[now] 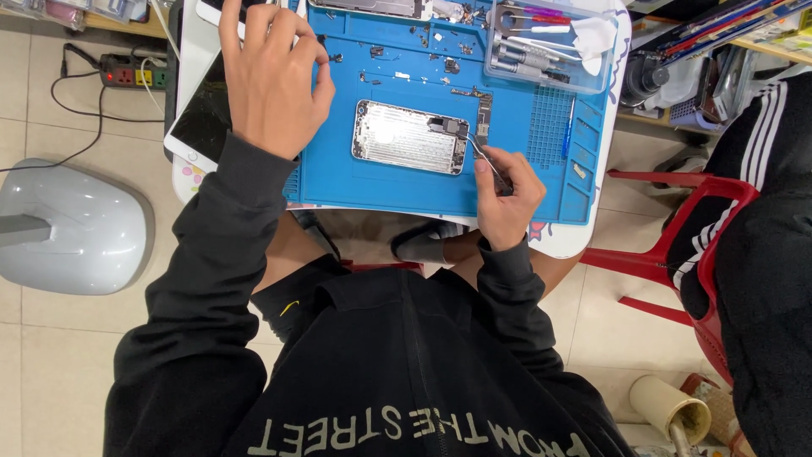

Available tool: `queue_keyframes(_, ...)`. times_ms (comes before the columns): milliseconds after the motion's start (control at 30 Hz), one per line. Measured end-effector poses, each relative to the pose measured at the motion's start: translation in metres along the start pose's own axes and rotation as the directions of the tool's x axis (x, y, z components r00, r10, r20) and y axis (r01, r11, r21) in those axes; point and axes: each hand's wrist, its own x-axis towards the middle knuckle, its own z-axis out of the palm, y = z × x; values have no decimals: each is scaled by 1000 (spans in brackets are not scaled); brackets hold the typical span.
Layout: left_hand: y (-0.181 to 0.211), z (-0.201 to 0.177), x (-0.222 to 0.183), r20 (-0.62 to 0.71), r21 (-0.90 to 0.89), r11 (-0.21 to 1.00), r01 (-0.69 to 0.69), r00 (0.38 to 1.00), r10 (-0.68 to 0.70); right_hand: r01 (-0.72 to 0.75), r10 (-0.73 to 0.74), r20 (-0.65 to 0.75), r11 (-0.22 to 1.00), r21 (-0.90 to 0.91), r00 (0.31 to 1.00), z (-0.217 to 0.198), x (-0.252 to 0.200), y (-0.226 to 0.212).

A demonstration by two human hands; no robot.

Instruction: The person works on a disassembled smartphone placed on a blue anti-static mat. They use tweezers to remove a metal shield and then use a blue plastic pry tool to separate the screen assembly from the phone's frame.

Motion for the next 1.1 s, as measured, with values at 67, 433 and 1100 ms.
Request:
queue_keyframes(67, 13, -10, 2, 4, -166, 986, 17, 1000, -16, 3, -3, 5, 1000, -11, 1000, -1, 1, 0)
queue_keyframes(433, 68, -1, -31, 151, -580, 811, 78, 989, 12, 11, -11, 13, 999, -34, 1000, 1, 0, 0)
queue_keyframes(1100, 39, -5, -38, 185, -596, 802, -23, 969, 165, 499, -423, 364, 854, -145, 830, 36, 17, -21)
